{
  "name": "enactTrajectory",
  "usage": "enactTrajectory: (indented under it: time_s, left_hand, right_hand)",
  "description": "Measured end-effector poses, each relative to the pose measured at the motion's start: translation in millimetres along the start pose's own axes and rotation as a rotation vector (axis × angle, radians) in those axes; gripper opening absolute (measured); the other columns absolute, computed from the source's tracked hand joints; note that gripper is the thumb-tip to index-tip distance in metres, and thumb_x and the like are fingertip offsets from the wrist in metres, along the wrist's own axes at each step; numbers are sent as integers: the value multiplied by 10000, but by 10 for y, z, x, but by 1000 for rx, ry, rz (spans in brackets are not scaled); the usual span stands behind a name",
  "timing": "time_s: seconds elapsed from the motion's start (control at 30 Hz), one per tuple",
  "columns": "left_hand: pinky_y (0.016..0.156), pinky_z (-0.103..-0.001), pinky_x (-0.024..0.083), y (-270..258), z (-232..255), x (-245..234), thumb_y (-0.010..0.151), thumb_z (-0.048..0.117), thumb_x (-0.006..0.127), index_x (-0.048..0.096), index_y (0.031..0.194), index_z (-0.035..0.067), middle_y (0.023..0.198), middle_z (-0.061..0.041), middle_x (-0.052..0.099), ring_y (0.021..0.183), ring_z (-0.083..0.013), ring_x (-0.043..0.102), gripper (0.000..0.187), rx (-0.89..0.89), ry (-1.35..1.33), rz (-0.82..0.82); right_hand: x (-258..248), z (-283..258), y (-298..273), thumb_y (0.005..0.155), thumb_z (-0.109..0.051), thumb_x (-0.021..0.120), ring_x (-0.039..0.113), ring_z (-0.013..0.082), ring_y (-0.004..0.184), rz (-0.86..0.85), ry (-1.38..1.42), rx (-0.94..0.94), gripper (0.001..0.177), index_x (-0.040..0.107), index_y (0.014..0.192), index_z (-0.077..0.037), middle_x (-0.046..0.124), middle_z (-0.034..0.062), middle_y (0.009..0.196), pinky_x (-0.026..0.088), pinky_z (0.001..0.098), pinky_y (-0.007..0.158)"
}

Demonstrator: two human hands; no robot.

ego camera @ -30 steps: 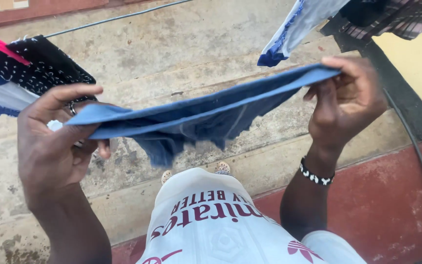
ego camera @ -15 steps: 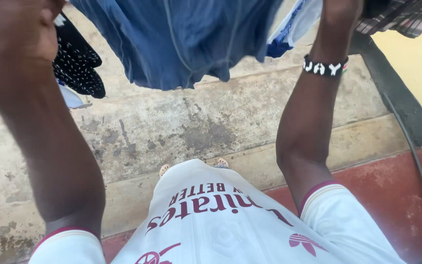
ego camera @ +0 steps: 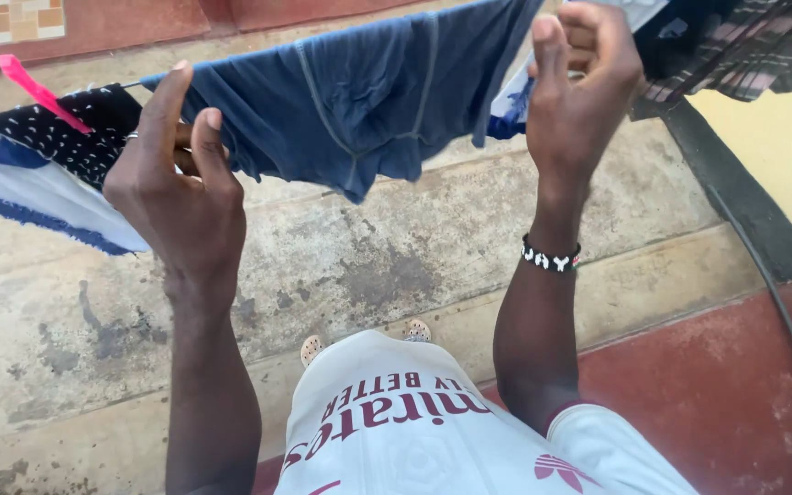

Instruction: Hanging wet socks and other laundry on a clothesline outdoors.

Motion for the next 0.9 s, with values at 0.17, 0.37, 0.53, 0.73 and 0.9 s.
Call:
enactTrajectory:
  time_s: [0.17, 0.37, 0.53, 0.73, 0.9]
  left_hand:
    - [633, -261, 525, 95, -38, 45, 1153, -13, 660, 675, 1355, 32, 810, -60, 731, 739, -118, 733, 208, 13, -2, -38]
    - [629, -257, 548, 146, -80, 26, 1147, -42, 648, 707, 1243, 19, 841, -95, 745, 727, -127, 753, 128, -9, 14, -2]
    - [588, -249, 528, 284, 176, -3, 1081, -106, 626, 695, 1215, -53, 826, -121, 729, 703, -145, 741, 160, -2, -47, 6]
    - [567, -244, 525, 192, -98, 79, 1094, -94, 643, 705, 1212, -57, 840, -127, 743, 690, -133, 740, 139, -15, -96, -4]
    - [560, -198, 607, 114, -81, 280, 1151, 29, 644, 685, 1335, 38, 1067, -130, 793, 777, -114, 778, 189, 93, -173, -7]
  right_hand:
    - [39, -111, 141, 1092, -143, 689, 739, 126, 651, -36, -53, -85, 190, 697, 972, 4, 727, 75, 793, 584, 241, 608]
    - [-153, 436, 117, 1110, -113, 603, 744, 93, 648, 51, -89, -61, 253, 665, 875, -44, 720, 28, 780, 574, 233, 592]
    - [-178, 79, 130, 1098, -99, 671, 682, 160, 682, 27, -179, -148, 231, 637, 892, -3, 699, 74, 830, 495, 301, 618]
    - [-83, 490, 68, 1078, -153, 774, 577, 228, 850, 41, -431, -208, 258, 642, 880, -53, 626, 95, 855, 431, 409, 786]
    - [-59, 108, 151, 1047, -141, 751, 594, 225, 778, -8, -397, -299, 238, 675, 839, -55, 662, 65, 763, 442, 416, 774]
Point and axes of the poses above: each hand's wrist, its own y-axis towards the middle knuckle, its own x-axis out of the palm, z = x × y, the point moved 4 cm from there along y, towards the middle knuckle
